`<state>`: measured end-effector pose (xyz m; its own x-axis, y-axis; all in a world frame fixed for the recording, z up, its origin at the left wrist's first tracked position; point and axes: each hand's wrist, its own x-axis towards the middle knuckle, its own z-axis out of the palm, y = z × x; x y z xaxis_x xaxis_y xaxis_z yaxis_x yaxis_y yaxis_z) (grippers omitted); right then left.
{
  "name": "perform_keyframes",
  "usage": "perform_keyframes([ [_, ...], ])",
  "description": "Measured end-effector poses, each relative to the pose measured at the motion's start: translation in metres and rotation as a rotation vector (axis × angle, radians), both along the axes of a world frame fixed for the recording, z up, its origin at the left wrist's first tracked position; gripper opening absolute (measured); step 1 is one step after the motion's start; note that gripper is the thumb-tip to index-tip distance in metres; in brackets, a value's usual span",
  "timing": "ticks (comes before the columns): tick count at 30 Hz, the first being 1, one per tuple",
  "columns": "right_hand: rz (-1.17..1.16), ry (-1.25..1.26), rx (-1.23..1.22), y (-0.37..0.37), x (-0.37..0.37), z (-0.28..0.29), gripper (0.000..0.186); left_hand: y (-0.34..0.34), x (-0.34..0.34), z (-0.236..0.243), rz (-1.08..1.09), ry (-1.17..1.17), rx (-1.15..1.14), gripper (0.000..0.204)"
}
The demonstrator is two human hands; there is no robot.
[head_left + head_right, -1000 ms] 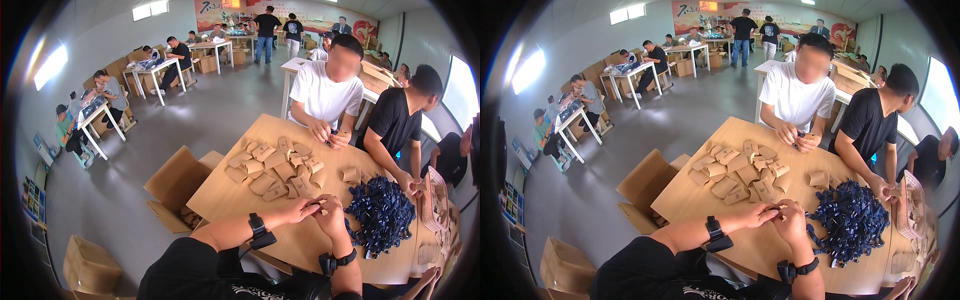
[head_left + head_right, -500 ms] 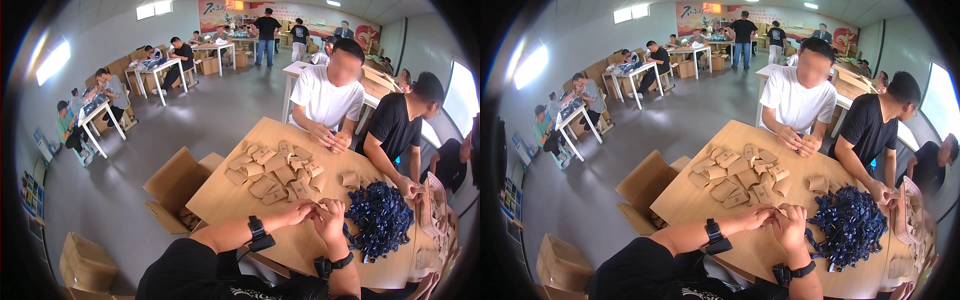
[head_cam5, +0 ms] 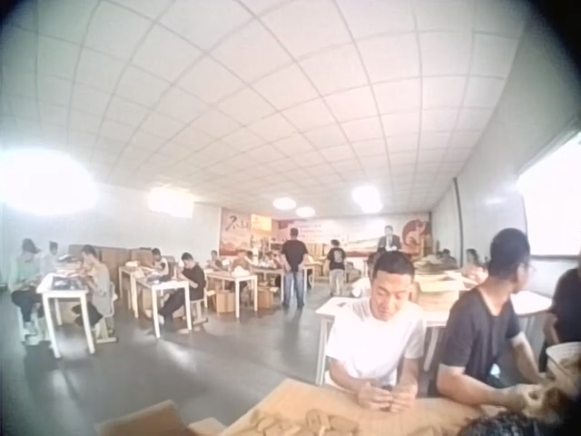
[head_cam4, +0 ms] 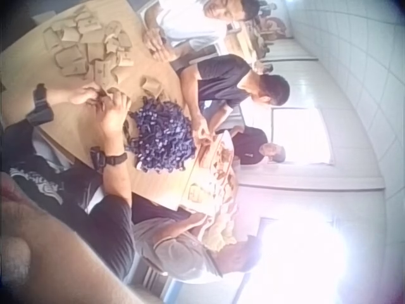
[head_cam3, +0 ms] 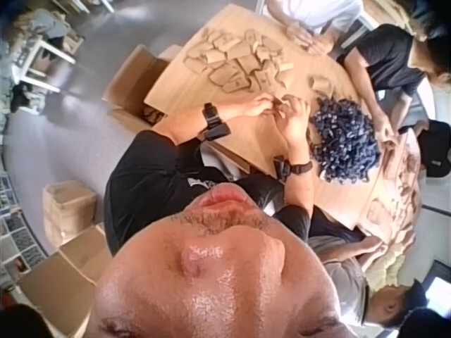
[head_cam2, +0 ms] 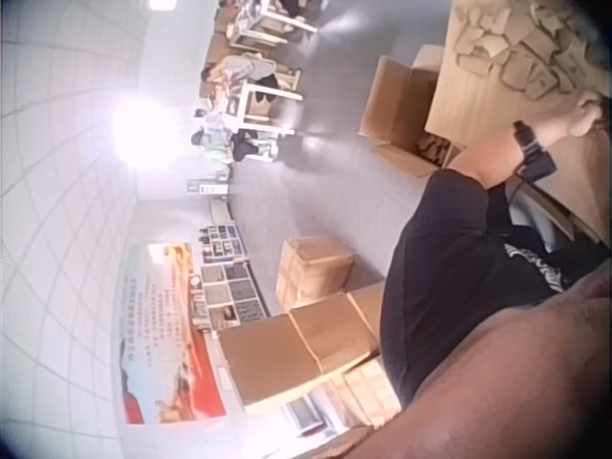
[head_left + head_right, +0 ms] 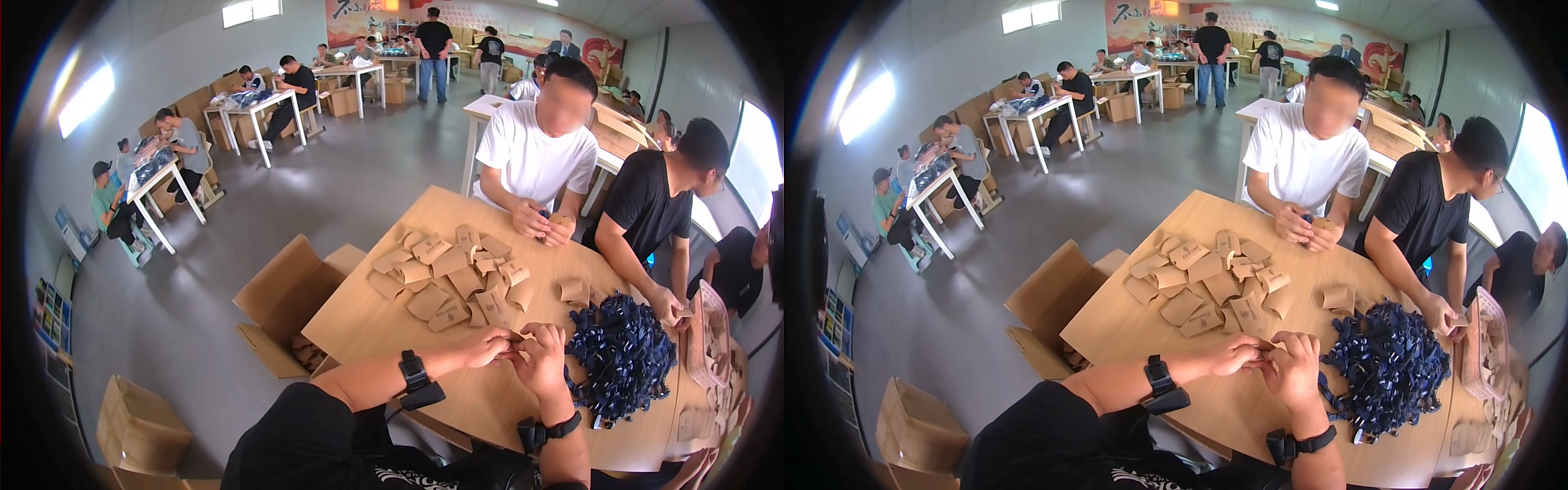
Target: Packaging small blue plastic components into brown cardboard envelopes.
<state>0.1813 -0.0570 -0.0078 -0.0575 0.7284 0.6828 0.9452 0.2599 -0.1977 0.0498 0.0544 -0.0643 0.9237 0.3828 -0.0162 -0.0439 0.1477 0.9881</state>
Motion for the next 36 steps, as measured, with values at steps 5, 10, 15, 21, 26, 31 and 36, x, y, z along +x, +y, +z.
perform_keyframes([
  [5, 0.016, 0.051, 0.031, 0.005, 0.008, -0.013, 0.02, 0.015, -0.001, -0.001, -0.106, 0.019, -0.02, 0.03],
  [10, 0.059, 0.12, 0.067, 0.021, 0.011, -0.014, 0.022, 0.028, -0.007, 0.007, -0.097, -0.026, -0.101, 0.03],
  [15, 0.045, 0.17, 0.065, 0.018, 0.017, -0.022, 0.022, 0.027, 0.0, 0.005, -0.113, -0.005, -0.078, 0.035],
  [21, 0.054, 0.222, 0.086, 0.013, 0.012, -0.025, 0.022, 0.029, -0.004, -0.014, -0.169, -0.057, -0.048, 0.033],
  [26, 0.008, 0.154, 0.089, 0.011, 0.011, -0.021, 0.022, 0.023, -0.006, 0.005, -0.161, -0.046, -0.065, 0.042],
  [31, -0.169, 0.052, 0.263, 0.012, 0.037, -0.027, 0.022, 0.025, -0.008, 0.027, -0.215, -0.03, 0.028, 0.047],
  [36, -0.196, 0.28, 0.265, 0.008, 0.057, -0.014, 0.022, 0.022, -0.004, 0.022, -0.197, -0.077, 0.164, 0.05],
])
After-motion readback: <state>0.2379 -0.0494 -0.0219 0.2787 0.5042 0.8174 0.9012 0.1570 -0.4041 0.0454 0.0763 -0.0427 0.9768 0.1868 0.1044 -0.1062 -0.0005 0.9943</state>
